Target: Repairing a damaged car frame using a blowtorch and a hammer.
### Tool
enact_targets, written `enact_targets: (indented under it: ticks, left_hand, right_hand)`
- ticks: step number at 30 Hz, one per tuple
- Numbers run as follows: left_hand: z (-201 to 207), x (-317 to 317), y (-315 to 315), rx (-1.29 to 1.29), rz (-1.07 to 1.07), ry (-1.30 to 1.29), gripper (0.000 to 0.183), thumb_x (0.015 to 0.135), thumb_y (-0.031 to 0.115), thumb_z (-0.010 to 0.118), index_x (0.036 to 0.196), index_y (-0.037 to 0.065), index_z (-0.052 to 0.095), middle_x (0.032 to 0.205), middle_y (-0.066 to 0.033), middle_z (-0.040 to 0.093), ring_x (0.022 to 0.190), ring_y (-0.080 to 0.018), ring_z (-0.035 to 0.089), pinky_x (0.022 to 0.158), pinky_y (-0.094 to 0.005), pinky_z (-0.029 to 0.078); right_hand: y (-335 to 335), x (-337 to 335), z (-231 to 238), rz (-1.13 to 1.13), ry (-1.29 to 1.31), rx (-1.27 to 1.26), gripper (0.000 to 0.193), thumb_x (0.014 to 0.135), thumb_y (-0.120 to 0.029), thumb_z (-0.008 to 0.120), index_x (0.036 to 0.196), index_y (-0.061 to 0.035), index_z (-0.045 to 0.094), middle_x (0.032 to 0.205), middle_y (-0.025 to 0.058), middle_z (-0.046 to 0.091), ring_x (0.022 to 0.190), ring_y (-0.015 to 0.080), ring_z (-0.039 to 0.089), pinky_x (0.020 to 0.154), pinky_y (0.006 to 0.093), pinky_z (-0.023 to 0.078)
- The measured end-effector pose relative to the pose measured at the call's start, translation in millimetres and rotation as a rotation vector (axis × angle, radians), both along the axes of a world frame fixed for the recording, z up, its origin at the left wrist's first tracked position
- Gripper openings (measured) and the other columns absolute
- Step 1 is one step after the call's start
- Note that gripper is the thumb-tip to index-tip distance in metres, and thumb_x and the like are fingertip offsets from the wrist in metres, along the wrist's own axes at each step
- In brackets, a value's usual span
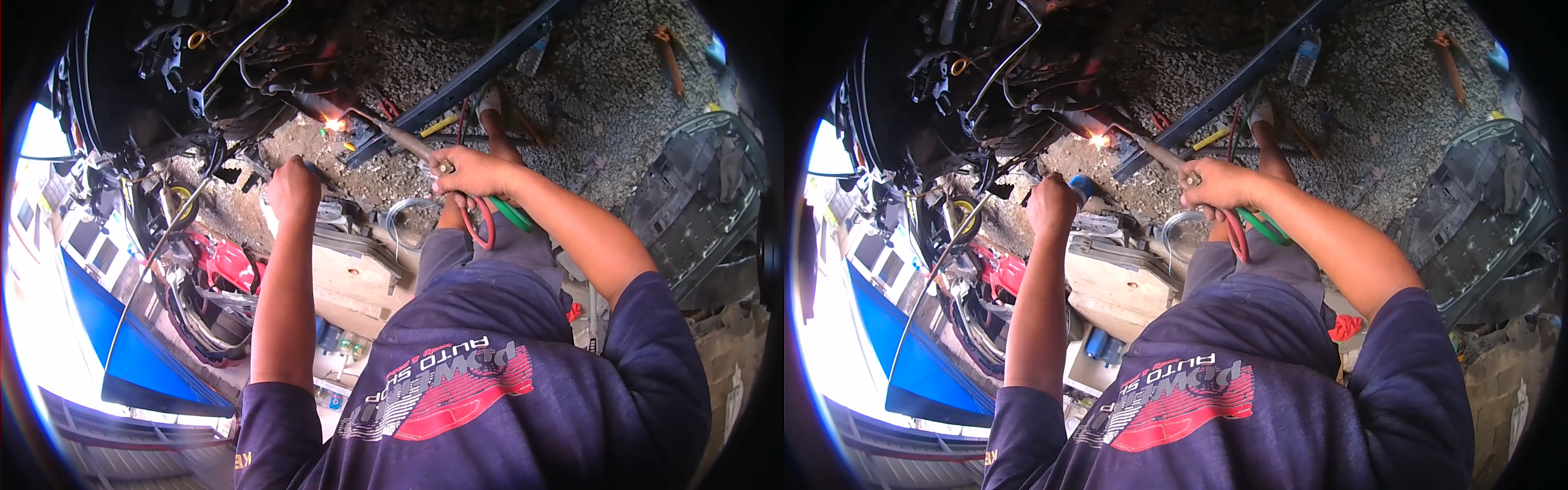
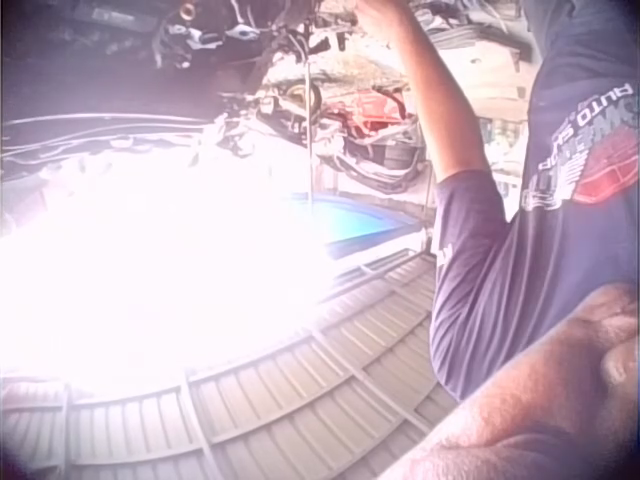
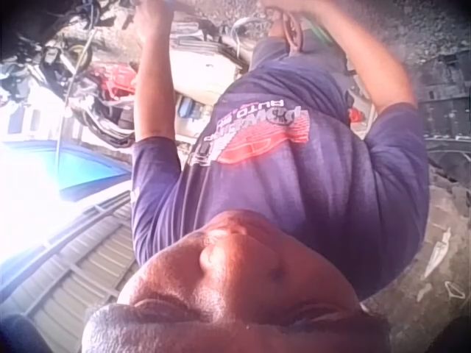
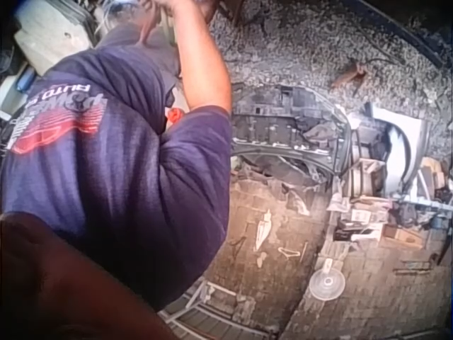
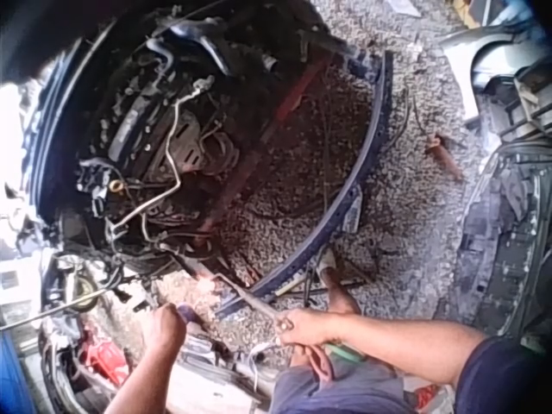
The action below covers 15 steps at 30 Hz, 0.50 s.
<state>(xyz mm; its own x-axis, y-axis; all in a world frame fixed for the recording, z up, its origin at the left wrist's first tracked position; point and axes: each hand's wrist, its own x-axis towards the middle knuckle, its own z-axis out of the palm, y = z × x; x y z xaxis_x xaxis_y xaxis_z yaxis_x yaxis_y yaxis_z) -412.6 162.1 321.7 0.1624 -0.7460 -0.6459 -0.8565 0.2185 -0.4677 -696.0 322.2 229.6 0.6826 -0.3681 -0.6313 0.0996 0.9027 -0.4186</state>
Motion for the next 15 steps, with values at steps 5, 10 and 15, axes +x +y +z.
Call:
enact_targets:
  ticks: [5, 10, 15]
  left_hand:
    - [-2.0, 1.5, 1.8, 0.02, -0.008, -0.012, 0.032, 0.101, 0.018, 0.052, 0.115, 0.007, 0.079, 0.114, -0.0252, 0.078, 0.109, -0.0431, 0.076, 0.096, -0.0515, 0.059]
    - [-2.1, 0.1, 0.6, -0.002, -0.011, -0.02, 0.032, 0.1, 0.018, 0.053, 0.112, 0.007, 0.08, 0.114, -0.0253, 0.078, 0.11, -0.0429, 0.076, 0.096, -0.0515, 0.059]
    - [-0.8, -5.4, 0.4, 0.016, 0.012, -0.024, 0.031, 0.1, 0.018, 0.055, 0.113, 0.008, 0.08, 0.115, -0.0256, 0.078, 0.11, -0.043, 0.076, 0.096, -0.0516, 0.059]
  right_hand:
    - [-1.1, -2.5, 3.1, 0.015, 0.01, 0.001, 0.031, 0.099, -0.012, 0.07, 0.124, -0.0033, 0.056, 0.09, 0.0092, 0.073, 0.058, 0.0139, 0.067, 0.045, 0.0297, 0.055]
    - [-1.2, -2.4, 2.8, 0.009, 0.01, 0.002, 0.025, 0.098, -0.01, 0.07, 0.118, -0.0043, 0.056, 0.086, 0.0084, 0.071, 0.057, 0.0137, 0.067, 0.045, 0.0294, 0.054]
    - [1.6, 0.9, -2.6, 0.012, 0.005, -0.005, 0.02, 0.097, -0.006, 0.069, 0.112, -0.0066, 0.056, 0.074, 0.0066, 0.067, 0.055, 0.0131, 0.066, 0.044, 0.0291, 0.053]
